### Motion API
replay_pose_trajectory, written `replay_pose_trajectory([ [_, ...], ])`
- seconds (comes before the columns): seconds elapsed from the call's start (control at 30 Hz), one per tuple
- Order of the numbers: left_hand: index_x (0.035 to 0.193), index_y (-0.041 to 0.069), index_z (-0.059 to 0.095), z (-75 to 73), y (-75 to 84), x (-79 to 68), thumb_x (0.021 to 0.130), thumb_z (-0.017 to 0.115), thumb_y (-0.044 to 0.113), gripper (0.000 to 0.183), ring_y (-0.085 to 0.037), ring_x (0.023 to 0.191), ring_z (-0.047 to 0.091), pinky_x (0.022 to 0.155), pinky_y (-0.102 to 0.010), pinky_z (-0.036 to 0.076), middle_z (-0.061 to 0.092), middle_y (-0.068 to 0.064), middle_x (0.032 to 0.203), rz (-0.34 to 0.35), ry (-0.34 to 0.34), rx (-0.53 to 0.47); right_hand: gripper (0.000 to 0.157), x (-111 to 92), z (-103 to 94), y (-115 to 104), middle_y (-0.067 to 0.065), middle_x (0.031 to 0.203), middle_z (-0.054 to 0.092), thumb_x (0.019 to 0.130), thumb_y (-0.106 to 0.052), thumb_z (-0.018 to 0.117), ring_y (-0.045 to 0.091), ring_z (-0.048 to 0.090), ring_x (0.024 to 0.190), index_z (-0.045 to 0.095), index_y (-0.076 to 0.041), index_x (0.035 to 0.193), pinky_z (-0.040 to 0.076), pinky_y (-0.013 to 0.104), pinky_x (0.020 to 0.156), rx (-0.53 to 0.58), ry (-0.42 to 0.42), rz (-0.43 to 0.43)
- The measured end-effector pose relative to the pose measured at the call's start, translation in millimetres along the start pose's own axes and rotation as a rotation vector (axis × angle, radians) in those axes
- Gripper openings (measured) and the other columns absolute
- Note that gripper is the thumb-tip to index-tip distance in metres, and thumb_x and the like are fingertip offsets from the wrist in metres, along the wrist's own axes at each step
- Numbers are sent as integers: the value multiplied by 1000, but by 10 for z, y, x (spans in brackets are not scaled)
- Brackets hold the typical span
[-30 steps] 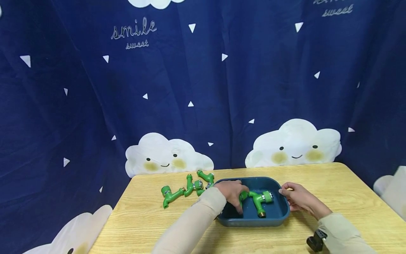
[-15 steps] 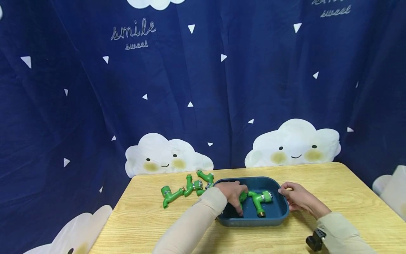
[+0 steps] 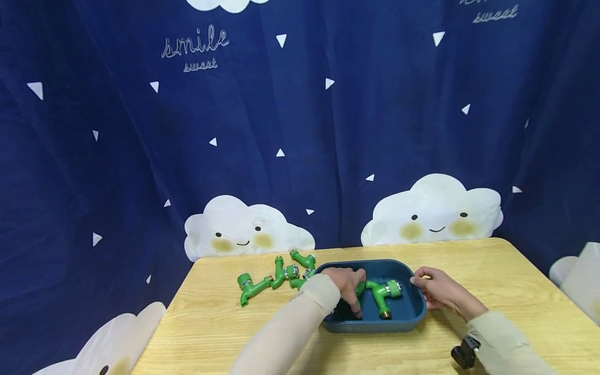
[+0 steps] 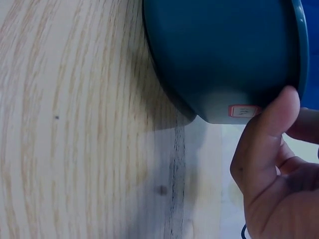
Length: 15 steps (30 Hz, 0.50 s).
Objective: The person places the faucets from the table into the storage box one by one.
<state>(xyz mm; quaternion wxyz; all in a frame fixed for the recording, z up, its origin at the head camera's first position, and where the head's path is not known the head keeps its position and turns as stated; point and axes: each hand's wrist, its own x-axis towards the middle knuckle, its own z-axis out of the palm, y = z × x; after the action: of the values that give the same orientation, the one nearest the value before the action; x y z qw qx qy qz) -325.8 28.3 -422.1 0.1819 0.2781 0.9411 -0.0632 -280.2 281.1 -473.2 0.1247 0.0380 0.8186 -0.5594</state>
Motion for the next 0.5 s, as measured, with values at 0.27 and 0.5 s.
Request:
replay_pose_trajectory([
  [0.27, 130, 35, 45, -41, 70, 11, 67, 89, 48, 78, -6, 93, 60, 83, -25, 52, 65, 8, 111, -36, -9, -21, 19, -2, -7, -9, 0, 67, 50, 104, -16, 47, 11, 51, 56, 51, 2, 108, 49, 24, 50, -13, 15, 1],
  [0.5, 122, 33, 44, -59, 153, -36, 67, 90, 44, 73, -8, 85, 57, 73, -24, 51, 64, 4, 103, -79, -7, -18, 19, 6, -5, -13, 0, 66, 51, 104, -16, 47, 11, 51, 56, 51, 2, 108, 49, 24, 48, -19, 17, 1],
])
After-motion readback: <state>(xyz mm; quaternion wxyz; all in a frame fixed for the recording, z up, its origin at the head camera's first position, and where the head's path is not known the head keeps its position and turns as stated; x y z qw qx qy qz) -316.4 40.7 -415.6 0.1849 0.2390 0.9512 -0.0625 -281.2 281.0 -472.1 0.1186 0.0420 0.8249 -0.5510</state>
